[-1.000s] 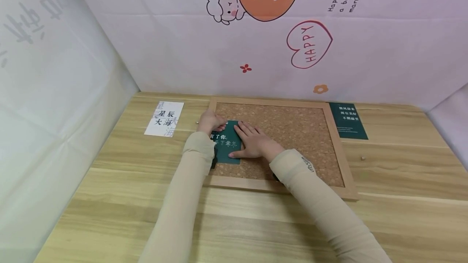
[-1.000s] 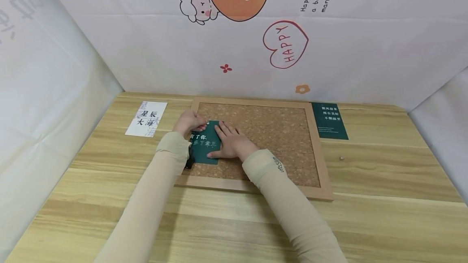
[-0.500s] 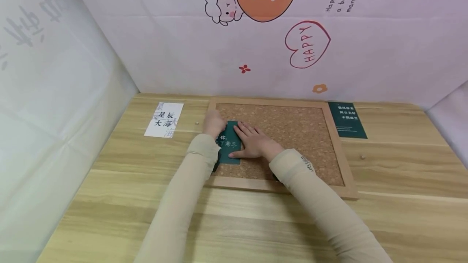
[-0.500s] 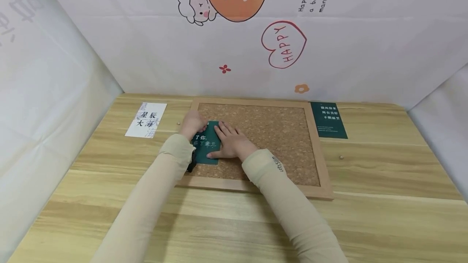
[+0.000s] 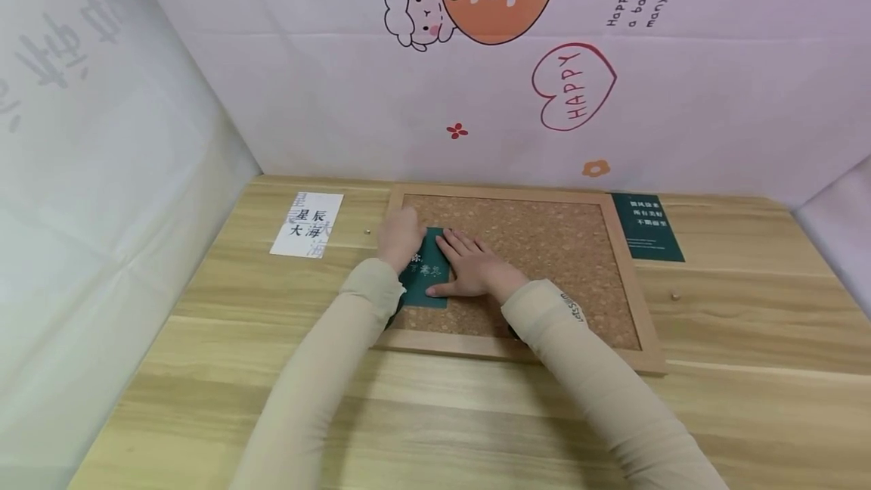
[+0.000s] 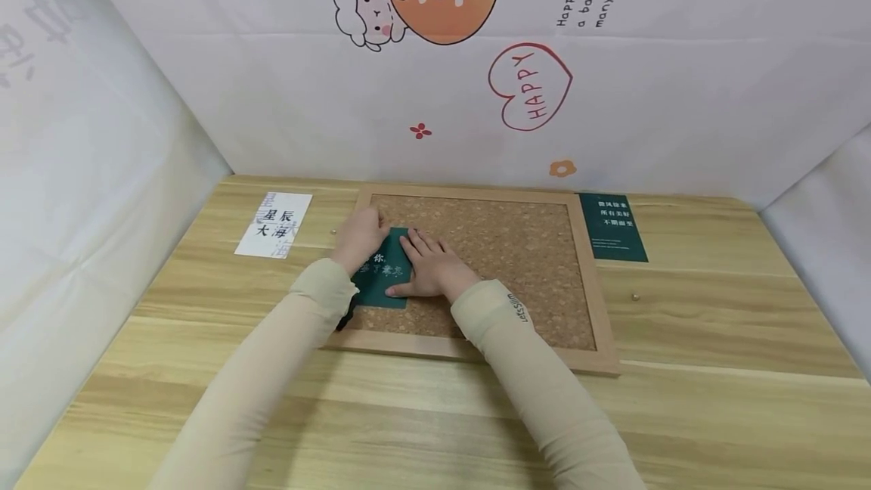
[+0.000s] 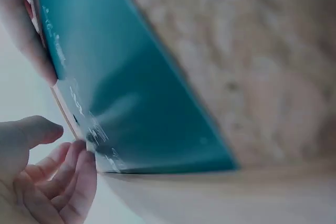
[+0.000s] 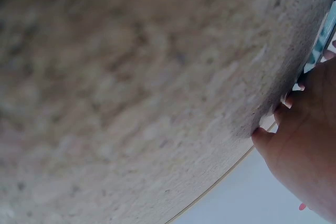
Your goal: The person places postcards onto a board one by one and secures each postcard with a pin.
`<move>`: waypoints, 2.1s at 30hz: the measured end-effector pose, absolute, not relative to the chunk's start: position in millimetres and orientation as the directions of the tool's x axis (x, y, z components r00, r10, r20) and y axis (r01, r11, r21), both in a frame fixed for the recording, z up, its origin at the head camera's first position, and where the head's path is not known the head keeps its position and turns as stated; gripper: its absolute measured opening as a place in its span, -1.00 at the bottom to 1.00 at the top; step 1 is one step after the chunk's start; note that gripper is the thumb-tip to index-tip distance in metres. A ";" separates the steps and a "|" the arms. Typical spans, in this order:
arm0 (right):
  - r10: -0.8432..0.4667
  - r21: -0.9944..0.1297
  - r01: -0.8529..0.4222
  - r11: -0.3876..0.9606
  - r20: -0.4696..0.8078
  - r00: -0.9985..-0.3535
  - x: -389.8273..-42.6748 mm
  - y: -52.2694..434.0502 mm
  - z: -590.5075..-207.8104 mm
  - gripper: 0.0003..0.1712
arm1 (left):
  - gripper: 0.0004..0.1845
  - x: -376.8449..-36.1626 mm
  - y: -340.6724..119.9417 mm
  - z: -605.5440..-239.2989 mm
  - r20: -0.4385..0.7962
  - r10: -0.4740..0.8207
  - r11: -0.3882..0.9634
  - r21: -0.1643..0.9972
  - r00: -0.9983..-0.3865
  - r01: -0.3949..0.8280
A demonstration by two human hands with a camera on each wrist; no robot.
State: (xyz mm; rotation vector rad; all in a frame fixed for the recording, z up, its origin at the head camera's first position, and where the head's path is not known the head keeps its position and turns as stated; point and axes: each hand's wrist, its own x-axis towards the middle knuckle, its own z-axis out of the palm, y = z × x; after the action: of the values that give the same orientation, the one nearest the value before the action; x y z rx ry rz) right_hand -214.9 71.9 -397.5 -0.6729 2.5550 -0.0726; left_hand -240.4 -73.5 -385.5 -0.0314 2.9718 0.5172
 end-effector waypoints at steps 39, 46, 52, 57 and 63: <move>-0.482 -0.202 -0.440 0.875 -0.446 -0.754 -215.9 73.2 -399.3 0.16 | -0.43 -248.3 -124.4 -403.6 -0.131 0.184 0.963 0.223 -0.974 0.152; -0.479 -0.223 -0.424 0.877 -0.438 -0.760 -216.9 74.9 -395.7 0.17 | -0.48 -251.0 -122.5 -407.4 -0.099 0.202 0.967 0.179 -0.974 0.182; -0.481 -0.238 -0.418 0.877 -0.439 -0.759 -216.9 75.1 -393.6 0.18 | -0.48 -255.0 -124.0 -414.4 -0.077 0.203 0.969 0.158 -0.976 0.189; -0.481 -0.258 -0.407 0.876 -0.432 -0.763 -215.6 75.7 -393.1 0.18 | -0.48 -249.1 -120.8 -407.8 -0.098 0.198 0.972 0.150 -0.975 0.182; -0.507 -0.308 -0.408 0.859 -0.415 -0.755 -215.9 78.7 -394.6 0.18 | -0.46 -247.8 -120.0 -409.1 -0.130 0.207 0.972 0.140 -0.970 0.189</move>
State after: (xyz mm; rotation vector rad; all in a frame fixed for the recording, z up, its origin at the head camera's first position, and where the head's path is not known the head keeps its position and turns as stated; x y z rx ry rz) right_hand -215.9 78.7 -394.6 -0.6694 2.5377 -0.2719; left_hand -247.8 -120.0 -409.1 0.2999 2.9760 0.1899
